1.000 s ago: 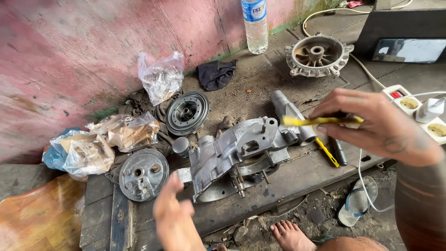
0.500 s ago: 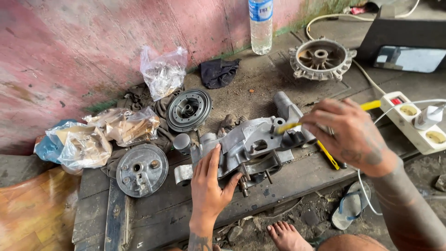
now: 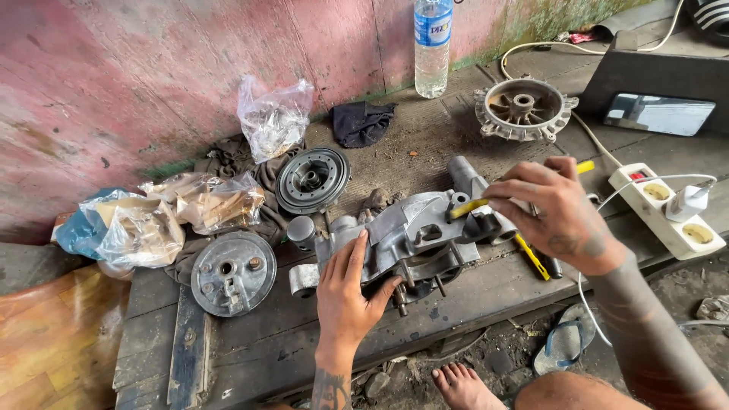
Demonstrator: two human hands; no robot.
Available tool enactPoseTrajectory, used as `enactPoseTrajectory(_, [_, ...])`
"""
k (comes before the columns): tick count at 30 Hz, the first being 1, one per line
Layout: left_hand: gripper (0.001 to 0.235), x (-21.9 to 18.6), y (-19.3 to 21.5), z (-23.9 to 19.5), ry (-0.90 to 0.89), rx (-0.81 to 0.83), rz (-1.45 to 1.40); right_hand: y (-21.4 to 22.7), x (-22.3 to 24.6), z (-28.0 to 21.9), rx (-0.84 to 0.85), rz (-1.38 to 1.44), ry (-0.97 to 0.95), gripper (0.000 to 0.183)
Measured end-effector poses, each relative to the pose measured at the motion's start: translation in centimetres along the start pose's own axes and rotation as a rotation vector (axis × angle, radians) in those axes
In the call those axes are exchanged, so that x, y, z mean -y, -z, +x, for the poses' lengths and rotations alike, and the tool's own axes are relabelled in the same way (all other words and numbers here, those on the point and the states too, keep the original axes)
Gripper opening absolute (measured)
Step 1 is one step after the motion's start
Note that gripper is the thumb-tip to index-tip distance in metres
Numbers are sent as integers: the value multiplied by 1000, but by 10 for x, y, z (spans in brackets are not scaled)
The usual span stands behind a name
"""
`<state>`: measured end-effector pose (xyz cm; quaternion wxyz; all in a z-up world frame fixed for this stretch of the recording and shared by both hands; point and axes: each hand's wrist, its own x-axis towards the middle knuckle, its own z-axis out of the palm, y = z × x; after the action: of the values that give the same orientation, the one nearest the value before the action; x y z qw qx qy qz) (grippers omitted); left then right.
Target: The person uses a yellow-handled brush to scrub the interior and exterior surfaces of a disassembled mechanical housing. They rotate the part to access different areas while other components and tools rest on the workbench.
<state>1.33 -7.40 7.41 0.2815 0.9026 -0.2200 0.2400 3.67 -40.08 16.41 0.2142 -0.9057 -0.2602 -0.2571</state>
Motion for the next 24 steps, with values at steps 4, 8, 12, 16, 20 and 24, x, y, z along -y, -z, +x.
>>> enactPoseTrajectory(4, [80,0,-1,0,-8,-16,-9,-18,-5,-12,-8,-116,5,15])
enactPoseTrajectory(8, [81,1,-2,-1,1,-20,-2,-7,4,-3,-2,-29,-7,15])
enactPoseTrajectory(12, [80,0,-2,-1,-3,-33,5,-13,11,-6,-65,-123,21,13])
enactPoseTrajectory(16, [80,2,-2,2,4,-39,-8,-9,7,-5,-64,-14,-15,15])
enactPoseTrajectory(20, [80,1,-5,0,10,-50,-4,-6,7,-9,-99,-128,-52,14])
enactPoseTrajectory(24, [79,1,-3,0,3,-47,4,-9,7,-15,-110,-59,-52,16])
